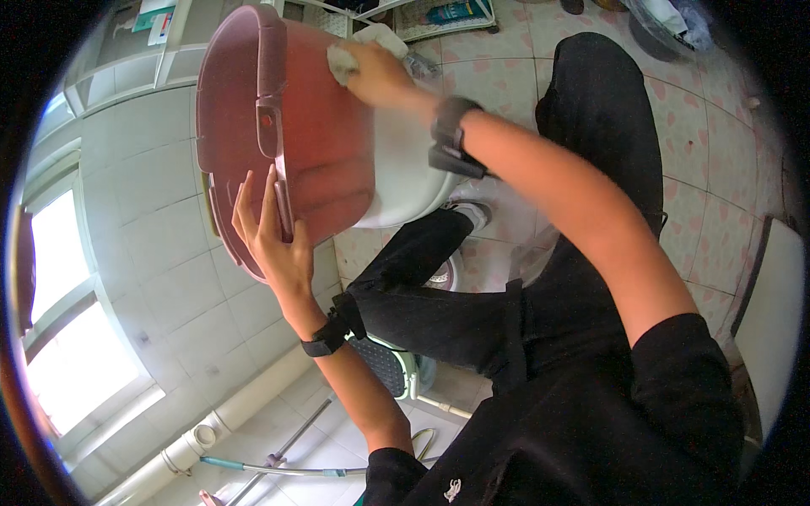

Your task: Cleaning a pink mop bucket with a rag and a brush inside a bathroom.

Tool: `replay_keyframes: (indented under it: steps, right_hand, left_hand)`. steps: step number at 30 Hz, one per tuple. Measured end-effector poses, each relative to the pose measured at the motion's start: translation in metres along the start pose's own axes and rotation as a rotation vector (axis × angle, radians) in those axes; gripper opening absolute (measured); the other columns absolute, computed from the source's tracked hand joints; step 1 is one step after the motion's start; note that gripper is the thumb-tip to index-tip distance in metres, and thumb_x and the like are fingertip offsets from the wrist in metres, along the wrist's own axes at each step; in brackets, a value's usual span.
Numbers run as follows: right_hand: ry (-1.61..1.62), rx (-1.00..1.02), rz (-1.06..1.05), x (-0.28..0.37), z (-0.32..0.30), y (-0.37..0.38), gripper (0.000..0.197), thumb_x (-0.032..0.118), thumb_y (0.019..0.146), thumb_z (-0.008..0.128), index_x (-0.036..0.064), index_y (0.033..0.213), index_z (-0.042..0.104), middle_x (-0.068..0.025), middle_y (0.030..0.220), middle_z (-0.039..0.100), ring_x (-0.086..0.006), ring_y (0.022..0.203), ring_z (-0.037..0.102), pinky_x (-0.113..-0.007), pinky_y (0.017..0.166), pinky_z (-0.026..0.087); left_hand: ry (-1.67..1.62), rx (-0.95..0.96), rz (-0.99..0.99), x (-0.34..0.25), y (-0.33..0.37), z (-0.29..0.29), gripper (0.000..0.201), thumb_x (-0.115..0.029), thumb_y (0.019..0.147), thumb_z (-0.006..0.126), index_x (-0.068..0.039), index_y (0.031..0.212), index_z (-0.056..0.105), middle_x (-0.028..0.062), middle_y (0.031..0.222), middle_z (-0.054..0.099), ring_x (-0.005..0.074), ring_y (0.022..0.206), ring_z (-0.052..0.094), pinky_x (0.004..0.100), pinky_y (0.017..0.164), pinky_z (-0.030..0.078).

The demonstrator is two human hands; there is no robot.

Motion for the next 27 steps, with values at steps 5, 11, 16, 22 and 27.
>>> replay_keyframes:
  steps: [5,11,16,22,27]
  right_hand:
    - [0.055,0.222,-0.011,-0.011,0.016,-0.079,0.055,0.007,0.078,0.062,0.0073,0.133,0.058,-0.0192,0.125,0.064,-0.0395,0.115,0.059,-0.043,0.101,0.046]
    - [0.044,0.517,0.121,0.02,-0.018,-0.042,0.044,0.009,0.08,0.059,0.0058,0.124,0.064,-0.0195,0.11,0.069,-0.037,0.104,0.065,-0.043,0.092,0.051]
    - [0.224,0.031,0.06,0.033,-0.013,0.029,0.039,0.008,0.08,0.055,0.0063,0.117,0.068,-0.0183,0.1,0.072,-0.0359,0.092,0.069,-0.043,0.081,0.055]
    - [-0.014,0.102,-0.119,0.017,0.019,-0.073,0.059,0.0,0.077,0.058,0.0066,0.135,0.057,-0.0206,0.143,0.052,-0.0362,0.127,0.053,-0.041,0.107,0.042]
    - [-0.101,0.631,0.166,0.043,-0.016,-0.077,0.058,-0.003,0.076,0.055,0.0059,0.134,0.056,-0.0219,0.134,0.059,-0.038,0.126,0.054,-0.041,0.107,0.042]
  left_hand:
    - [0.014,-0.01,-0.027,0.0,0.003,-0.001,0.07,-0.001,0.067,0.054,-0.015,0.135,0.063,0.014,0.145,0.048,0.0364,0.134,0.04,0.0483,0.115,0.032]
    - [-0.026,-0.037,-0.045,0.001,-0.002,0.003,0.07,-0.001,0.066,0.054,-0.014,0.135,0.063,0.0142,0.145,0.047,0.0374,0.134,0.04,0.0486,0.113,0.035]
    - [-0.016,-0.03,-0.032,0.003,-0.003,-0.002,0.069,-0.001,0.066,0.056,-0.015,0.134,0.064,0.0129,0.146,0.046,0.0381,0.134,0.04,0.0496,0.11,0.037]
    - [-0.02,-0.013,-0.049,0.001,0.0,0.0,0.07,0.0,0.066,0.056,-0.015,0.134,0.064,0.0134,0.146,0.045,0.0384,0.135,0.039,0.0494,0.11,0.037]
    - [0.009,-0.021,-0.055,0.006,-0.004,-0.001,0.071,0.0,0.065,0.056,-0.014,0.134,0.063,0.0146,0.146,0.044,0.0387,0.135,0.039,0.0494,0.111,0.037]
Point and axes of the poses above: each hand's wrist, its own y-axis towards the middle knuckle, its own z-axis out of the palm, x = y × z, the point moved 2 cm from there along y, towards the middle knuckle
